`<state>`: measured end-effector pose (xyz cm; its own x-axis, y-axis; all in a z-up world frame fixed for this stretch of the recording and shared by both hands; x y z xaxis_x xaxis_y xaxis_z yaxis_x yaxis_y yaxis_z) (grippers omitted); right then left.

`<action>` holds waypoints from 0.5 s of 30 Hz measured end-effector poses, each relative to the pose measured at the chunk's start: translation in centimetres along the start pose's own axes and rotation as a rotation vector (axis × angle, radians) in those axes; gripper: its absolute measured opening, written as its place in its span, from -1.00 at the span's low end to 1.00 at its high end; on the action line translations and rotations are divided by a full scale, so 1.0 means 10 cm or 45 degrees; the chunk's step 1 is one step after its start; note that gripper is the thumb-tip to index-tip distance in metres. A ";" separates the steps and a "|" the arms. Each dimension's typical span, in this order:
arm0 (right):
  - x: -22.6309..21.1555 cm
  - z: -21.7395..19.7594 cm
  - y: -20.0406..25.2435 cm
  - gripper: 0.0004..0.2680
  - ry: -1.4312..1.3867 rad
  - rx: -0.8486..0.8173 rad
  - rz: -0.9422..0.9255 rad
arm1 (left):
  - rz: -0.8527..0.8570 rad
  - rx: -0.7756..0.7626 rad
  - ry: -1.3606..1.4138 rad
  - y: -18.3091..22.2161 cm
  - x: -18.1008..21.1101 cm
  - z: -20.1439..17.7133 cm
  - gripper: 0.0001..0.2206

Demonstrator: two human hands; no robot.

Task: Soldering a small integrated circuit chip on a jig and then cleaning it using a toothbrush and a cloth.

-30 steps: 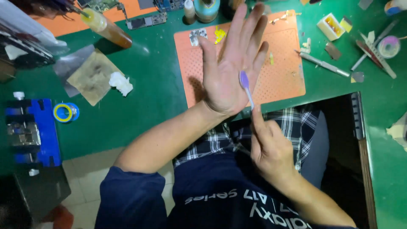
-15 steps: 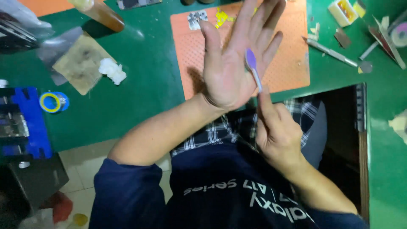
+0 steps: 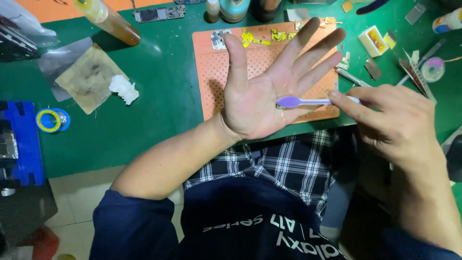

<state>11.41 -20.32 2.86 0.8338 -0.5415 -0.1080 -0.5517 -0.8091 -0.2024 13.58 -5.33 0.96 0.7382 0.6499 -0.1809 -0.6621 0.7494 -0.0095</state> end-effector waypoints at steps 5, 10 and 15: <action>0.08 0.06 0.05 -0.64 0.009 0.019 -0.020 | 0.007 0.042 -0.094 -0.04 0.00 -0.06 -0.11; 0.11 0.12 0.01 -0.70 -0.023 -0.011 -0.035 | -0.028 0.049 -0.092 -0.09 -0.05 -0.12 -0.13; 0.17 0.11 0.09 -0.63 -0.017 -0.010 -0.032 | -0.015 0.014 -0.176 -0.11 -0.05 -0.12 -0.07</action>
<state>12.39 -21.76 1.42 0.8475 -0.5180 -0.1158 -0.5308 -0.8242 -0.1975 13.75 -6.66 -0.07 0.7570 0.6519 -0.0439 -0.6525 0.7578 -0.0001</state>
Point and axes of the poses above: each hand's wrist, its own y-axis away from the middle knuckle, its own z-axis out of the palm, x = y × z, the point moved 6 cm from there along -y, towards the middle knuckle, and after that the axes turned 7 degrees about -z, right-handed, at the moved point
